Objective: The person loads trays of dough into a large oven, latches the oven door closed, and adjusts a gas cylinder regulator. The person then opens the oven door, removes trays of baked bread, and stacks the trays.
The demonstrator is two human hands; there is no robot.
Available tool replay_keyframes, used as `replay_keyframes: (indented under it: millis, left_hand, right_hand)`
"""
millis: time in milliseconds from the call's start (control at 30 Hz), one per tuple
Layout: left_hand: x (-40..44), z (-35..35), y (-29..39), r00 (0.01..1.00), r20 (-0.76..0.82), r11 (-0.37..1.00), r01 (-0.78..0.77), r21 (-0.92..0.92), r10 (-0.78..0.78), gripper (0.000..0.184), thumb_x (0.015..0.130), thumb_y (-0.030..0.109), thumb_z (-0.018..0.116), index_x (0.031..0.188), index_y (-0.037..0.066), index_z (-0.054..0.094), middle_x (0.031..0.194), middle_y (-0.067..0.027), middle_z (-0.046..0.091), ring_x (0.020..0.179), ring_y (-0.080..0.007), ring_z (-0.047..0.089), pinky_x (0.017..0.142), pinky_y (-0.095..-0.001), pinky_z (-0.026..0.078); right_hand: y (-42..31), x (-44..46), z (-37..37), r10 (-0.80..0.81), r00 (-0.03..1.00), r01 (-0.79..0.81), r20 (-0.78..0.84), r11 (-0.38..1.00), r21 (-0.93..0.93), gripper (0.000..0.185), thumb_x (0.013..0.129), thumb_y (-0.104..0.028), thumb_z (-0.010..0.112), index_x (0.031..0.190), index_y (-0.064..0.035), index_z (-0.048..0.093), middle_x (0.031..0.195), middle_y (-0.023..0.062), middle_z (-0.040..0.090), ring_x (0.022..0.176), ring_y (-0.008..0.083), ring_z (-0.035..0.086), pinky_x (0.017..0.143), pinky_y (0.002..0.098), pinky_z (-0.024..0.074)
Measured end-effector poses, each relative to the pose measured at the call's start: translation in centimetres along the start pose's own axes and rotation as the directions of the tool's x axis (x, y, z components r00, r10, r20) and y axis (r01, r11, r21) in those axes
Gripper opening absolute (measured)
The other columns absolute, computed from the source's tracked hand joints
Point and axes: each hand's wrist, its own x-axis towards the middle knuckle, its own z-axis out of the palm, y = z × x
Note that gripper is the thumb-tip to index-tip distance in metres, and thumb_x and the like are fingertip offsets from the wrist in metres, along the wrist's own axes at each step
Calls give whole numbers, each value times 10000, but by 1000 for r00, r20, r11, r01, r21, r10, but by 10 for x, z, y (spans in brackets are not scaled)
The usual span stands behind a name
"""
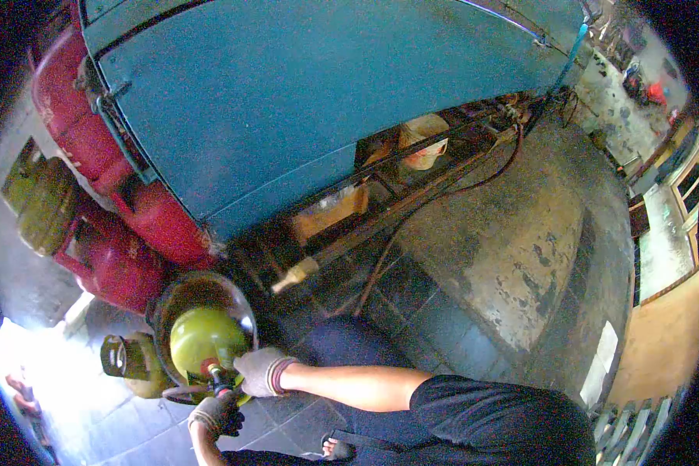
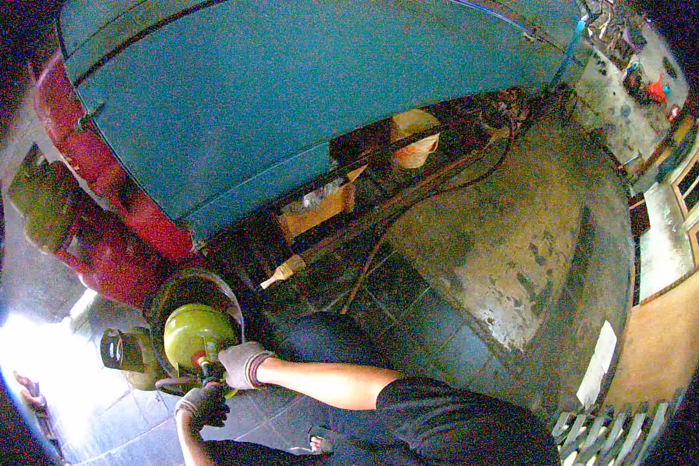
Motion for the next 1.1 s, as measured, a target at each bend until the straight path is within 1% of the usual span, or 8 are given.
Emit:
replay_keyframes:
  millis: [67,133,267,567,667,867,967,1100]
  left_hand:
    - [14,-10,-9,997,64,999,-34,11,33,578,1094,600,734,1117,23,716,825,-177,768,638,-337,757,569,-490,636]
    - [19,-16,-14,958,264,991,130,-41,-115,417,1218,543,479,1376,200,655,1354,-163,768,1366,-400,629,1163,-636,493]
    - [54,-33,-46,942,315,950,-12,-311,115,463,1182,522,620,1290,75,677,1035,-198,776,868,-417,790,747,-633,661]
    - [49,-34,-49,897,379,970,-179,-163,229,479,1216,536,555,1356,92,667,1122,-220,772,988,-474,770,914,-717,627]
    - [27,-30,-36,896,433,983,-25,-180,102,476,1088,728,569,1220,312,759,1258,11,775,1289,-283,646,1100,-482,482]
    - [32,-34,-33,852,468,877,-394,275,236,423,958,761,703,1043,359,804,1166,82,795,1218,-231,663,1022,-429,488]
    - [32,-33,-32,921,384,996,-38,-80,66,409,938,759,734,1012,365,811,1139,92,812,1219,-212,671,1038,-431,491]
    - [45,-39,-37,909,411,997,-50,-65,72,402,982,740,708,1028,352,801,1133,73,822,1215,-229,689,1080,-454,508]
  right_hand:
    - [0,3,2,-3,1000,3,3,1000,-11,369,978,-280,716,1202,-1,804,1188,263,843,1100,439,836,962,558,658]
    - [1,3,2,0,1000,0,8,1000,5,371,977,-278,720,1207,-1,807,1187,264,844,1104,439,837,963,558,659]
    - [-3,4,-2,18,1000,-18,23,1000,10,373,976,-272,728,1219,-4,815,1184,264,850,1103,438,843,953,560,665]
    - [-7,7,-2,19,999,-18,27,1000,-22,364,990,-272,717,1213,-2,816,1162,265,853,1070,441,850,927,569,668]
    - [-7,9,-1,30,999,-29,31,999,-23,367,988,-274,716,1213,1,811,1158,272,851,1067,443,848,925,573,667]
    - [-5,7,0,13,1000,-13,-1,1000,2,370,986,-277,721,1220,-4,807,1176,269,849,1086,436,846,936,562,667]
    - [-6,6,-3,23,1000,-23,20,1000,-9,370,984,-278,723,1222,-9,812,1182,259,851,1089,432,846,942,557,667]
    - [-7,4,-6,24,999,-23,45,1000,-14,374,979,-279,727,1222,-9,814,1180,256,853,1081,432,846,945,556,666]
